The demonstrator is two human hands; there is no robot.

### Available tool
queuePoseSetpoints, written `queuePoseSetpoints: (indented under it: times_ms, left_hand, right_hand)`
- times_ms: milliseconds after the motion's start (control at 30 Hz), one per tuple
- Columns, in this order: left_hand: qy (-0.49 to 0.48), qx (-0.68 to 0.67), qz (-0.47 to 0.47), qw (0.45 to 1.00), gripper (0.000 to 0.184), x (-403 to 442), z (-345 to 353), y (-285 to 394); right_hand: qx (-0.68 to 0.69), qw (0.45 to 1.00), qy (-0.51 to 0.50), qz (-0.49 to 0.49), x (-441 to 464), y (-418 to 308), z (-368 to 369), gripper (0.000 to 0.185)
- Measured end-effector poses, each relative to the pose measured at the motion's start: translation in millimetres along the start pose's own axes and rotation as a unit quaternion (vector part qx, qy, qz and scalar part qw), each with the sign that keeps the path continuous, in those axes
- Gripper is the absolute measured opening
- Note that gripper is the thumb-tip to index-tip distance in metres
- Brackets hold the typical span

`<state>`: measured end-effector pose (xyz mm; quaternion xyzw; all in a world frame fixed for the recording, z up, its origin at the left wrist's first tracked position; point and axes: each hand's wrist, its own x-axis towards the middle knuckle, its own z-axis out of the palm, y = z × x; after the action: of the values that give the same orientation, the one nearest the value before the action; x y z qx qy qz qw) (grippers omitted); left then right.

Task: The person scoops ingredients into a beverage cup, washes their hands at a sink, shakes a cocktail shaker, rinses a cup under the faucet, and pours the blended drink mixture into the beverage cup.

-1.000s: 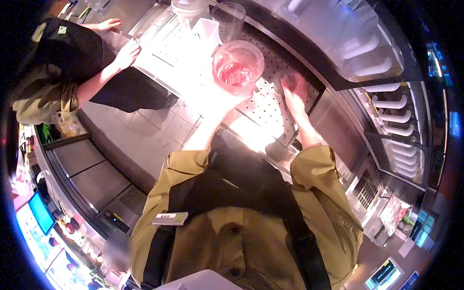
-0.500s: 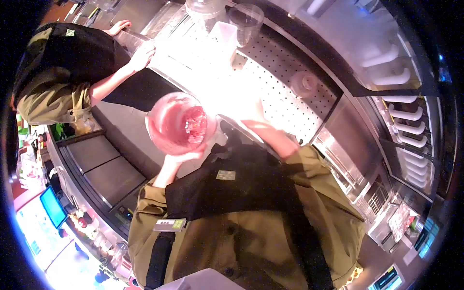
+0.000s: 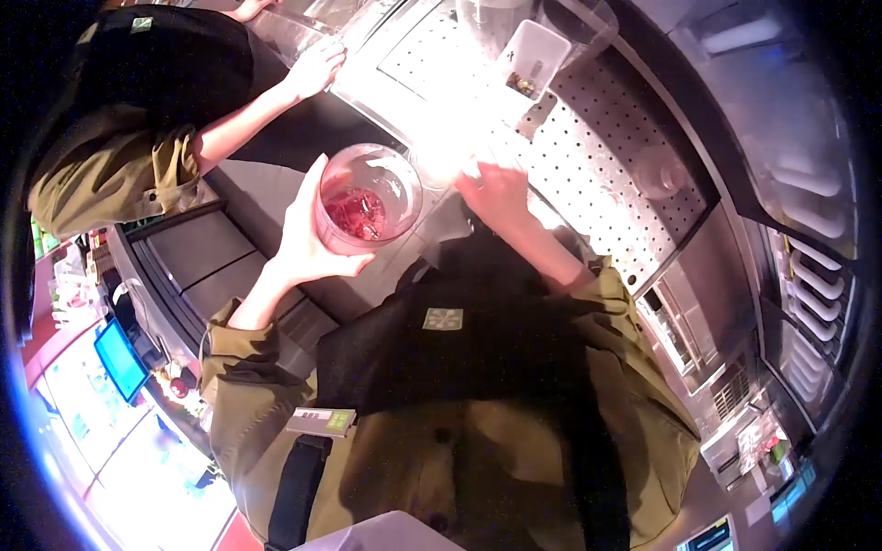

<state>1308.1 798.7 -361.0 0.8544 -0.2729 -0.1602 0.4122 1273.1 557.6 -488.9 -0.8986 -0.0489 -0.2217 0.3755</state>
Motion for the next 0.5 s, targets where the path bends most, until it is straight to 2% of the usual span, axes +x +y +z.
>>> queuePoseSetpoints:
  times_ms: [33, 133, 300, 500]
  left_hand:
    - [-0.012, 0.013, -0.006, 1.000, 0.111, 3, -5, 1]
    - [-0.038, 0.025, -0.013, 0.999, 0.102, 11, -17, 4]
    - [-0.072, 0.057, -0.028, 0.995, 0.096, 22, -28, 6]
    - [-0.077, 0.072, -0.034, 0.994, 0.095, 29, -34, 11]
  right_hand:
    - [-0.027, 0.998, -0.043, 0.036, -5, -1, 2, 0.038]
    - [-0.024, 0.999, 0.026, -0.041, 16, -17, -3, 0.029]
    - [0.030, 0.997, 0.043, -0.051, 27, -12, 12, 0.033]
    - [0.029, 0.998, 0.019, -0.049, 35, -18, 16, 0.033]
